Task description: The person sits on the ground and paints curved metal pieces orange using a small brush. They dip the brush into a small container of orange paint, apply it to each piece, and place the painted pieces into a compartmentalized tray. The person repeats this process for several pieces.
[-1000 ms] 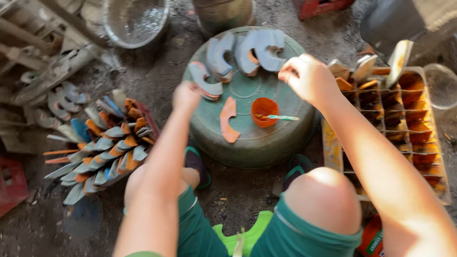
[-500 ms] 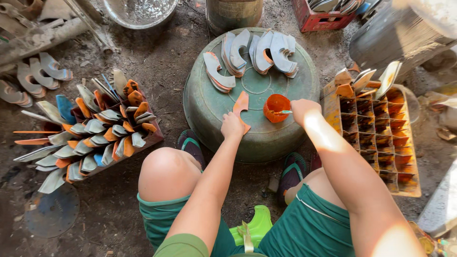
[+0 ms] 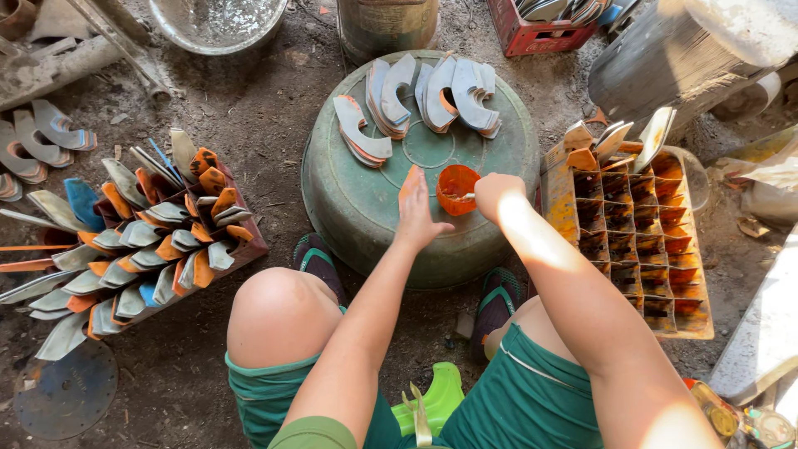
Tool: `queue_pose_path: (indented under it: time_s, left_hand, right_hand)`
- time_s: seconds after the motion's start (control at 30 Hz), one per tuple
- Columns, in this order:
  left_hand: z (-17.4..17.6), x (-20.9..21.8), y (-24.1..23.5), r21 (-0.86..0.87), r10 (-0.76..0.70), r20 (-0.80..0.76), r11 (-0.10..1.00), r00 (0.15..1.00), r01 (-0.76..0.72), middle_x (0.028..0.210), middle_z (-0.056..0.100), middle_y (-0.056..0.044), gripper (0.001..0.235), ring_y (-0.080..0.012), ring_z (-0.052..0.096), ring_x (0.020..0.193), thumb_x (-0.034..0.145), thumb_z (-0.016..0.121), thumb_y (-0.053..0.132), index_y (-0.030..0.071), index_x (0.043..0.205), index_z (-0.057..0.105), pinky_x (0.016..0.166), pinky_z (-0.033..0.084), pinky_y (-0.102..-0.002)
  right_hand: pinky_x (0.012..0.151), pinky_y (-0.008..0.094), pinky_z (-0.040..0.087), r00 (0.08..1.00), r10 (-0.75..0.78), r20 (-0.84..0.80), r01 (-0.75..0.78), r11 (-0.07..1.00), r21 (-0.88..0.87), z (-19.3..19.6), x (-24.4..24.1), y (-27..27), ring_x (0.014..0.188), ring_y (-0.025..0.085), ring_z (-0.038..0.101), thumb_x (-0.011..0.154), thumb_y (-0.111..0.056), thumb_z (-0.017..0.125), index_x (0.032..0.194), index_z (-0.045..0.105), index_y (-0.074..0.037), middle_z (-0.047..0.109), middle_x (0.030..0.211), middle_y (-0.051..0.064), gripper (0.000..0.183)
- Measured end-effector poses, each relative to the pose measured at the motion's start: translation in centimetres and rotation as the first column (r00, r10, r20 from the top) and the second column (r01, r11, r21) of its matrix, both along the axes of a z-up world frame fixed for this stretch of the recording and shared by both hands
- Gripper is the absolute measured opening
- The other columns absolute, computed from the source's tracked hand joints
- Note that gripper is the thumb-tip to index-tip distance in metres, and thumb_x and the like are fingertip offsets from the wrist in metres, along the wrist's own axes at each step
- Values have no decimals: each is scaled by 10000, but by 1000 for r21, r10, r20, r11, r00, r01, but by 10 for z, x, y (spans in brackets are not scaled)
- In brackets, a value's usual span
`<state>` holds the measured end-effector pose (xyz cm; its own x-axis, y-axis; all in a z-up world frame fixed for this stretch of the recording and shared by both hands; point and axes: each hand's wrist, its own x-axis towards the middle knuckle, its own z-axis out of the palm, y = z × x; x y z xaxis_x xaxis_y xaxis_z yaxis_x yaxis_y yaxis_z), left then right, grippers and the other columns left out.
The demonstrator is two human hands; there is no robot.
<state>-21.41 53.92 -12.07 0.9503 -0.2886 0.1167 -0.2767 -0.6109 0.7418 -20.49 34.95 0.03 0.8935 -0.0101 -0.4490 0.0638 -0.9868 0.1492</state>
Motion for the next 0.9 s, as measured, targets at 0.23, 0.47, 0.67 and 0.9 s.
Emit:
queue_pose_path:
  time_s: [0.23, 0.47, 0.67, 0.9]
  left_hand:
    - [-6, 0, -39, -198, 106, -17, 974, 994, -107, 1488, 524, -146, 1420, -340, 514, 1360, 622, 952, 241, 7, 1617, -35, 1118, 438, -444]
    - [-11, 2, -40, -119, 41, 112, 993, 993, -28, 1496, 517, -149, 1459, -360, 529, 1328, 603, 965, 190, 19, 1606, -81, 1065, 458, -446]
    - [-22, 11, -35, -114, 48, 41, 993, 998, -43, 1619, 270, -280, 1502, -386, 535, 1299, 580, 989, 199, 34, 1593, -107, 1040, 490, -442]
    - [-31, 20, -29, -140, 55, -93, 988, 994, -68, 1659, 206, -242, 1261, -350, 506, 1381, 537, 1015, 259, -4, 1530, 282, 1104, 469, -400]
  right_hand:
    - [843, 425, 588, 1000, 16, 20, -16, 1000, -16, 9, -2, 6, 1029, 318, 737, 926, -120, 593, 1059, 785, -93, 752, 1118, 141, 236]
    - [798, 411, 598, 983, -23, 182, 37, 997, -74, 58, -8, -7, 979, 300, 759, 956, -135, 578, 991, 798, -94, 769, 1043, 134, 226]
    - [795, 459, 570, 962, -20, 271, 25, 1000, -15, 61, -17, -29, 907, 319, 758, 949, -160, 574, 930, 783, -81, 768, 967, 136, 225]
    - [832, 475, 582, 979, -179, 101, 170, 981, 91, 53, -14, -44, 985, 361, 734, 913, -93, 600, 1020, 776, -77, 759, 1033, 180, 207]
